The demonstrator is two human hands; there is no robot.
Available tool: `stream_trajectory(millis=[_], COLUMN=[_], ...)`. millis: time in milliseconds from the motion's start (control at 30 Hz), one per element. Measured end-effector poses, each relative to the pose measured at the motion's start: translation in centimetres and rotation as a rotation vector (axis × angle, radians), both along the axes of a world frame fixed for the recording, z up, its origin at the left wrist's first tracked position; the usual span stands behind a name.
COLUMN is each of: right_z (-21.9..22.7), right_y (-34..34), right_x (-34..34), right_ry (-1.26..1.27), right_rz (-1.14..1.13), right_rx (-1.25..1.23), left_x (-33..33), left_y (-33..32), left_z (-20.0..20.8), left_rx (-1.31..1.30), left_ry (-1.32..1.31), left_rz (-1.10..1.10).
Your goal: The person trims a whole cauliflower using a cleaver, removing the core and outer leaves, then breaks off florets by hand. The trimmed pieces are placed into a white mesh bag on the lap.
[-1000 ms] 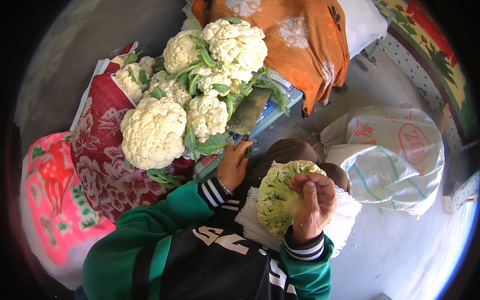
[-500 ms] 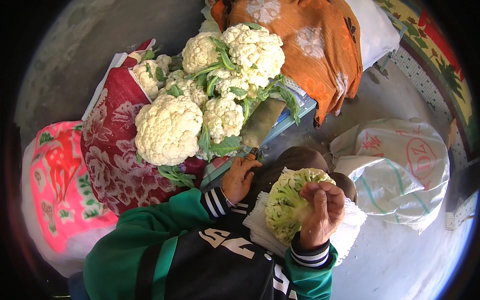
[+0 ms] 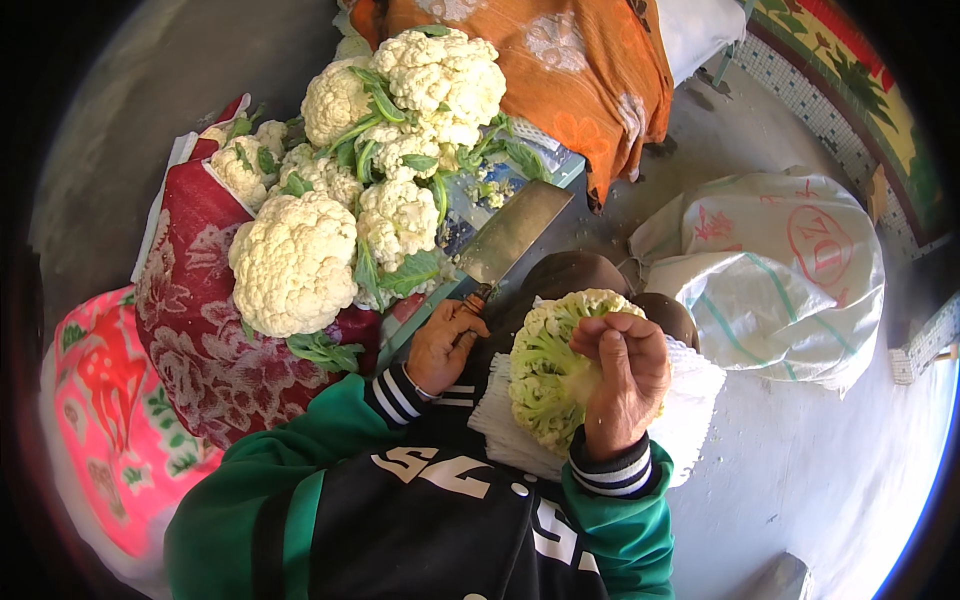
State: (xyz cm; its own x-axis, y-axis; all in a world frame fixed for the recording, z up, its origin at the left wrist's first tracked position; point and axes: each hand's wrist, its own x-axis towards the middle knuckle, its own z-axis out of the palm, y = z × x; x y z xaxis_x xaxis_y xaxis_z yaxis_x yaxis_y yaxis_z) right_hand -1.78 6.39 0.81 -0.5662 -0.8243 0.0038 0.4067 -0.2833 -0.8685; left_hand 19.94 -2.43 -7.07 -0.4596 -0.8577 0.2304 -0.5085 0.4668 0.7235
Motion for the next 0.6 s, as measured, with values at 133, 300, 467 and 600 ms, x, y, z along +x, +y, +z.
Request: stream_trajectory(millis=[133, 300, 467, 600], right_z=[0.0, -0.1, -0.2, -0.2], right_y=[0.0, 0.0, -0.1, 0.0], right_x=[0.0, 0.1, 0.0, 0.0], right_ry=[-0.010, 0.008, 0.022, 0.014], right_rz=[-0.004, 0.004, 0.020, 0.008], right_rx=[0.016, 0.016, -0.024, 0.024], left_x=[0.5, 1.1, 1.4, 0.3], left_y=[0.0, -0.4, -1.1, -2.6], left_z=[-0.7, -1.4, -1.8, -2.5], left_rx=[0.010, 0.004, -0.046, -0.085], left_ry=[0.018, 0.026, -0.002, 0.077], left_rz=[-0.001, 0.010, 0.061, 0.093])
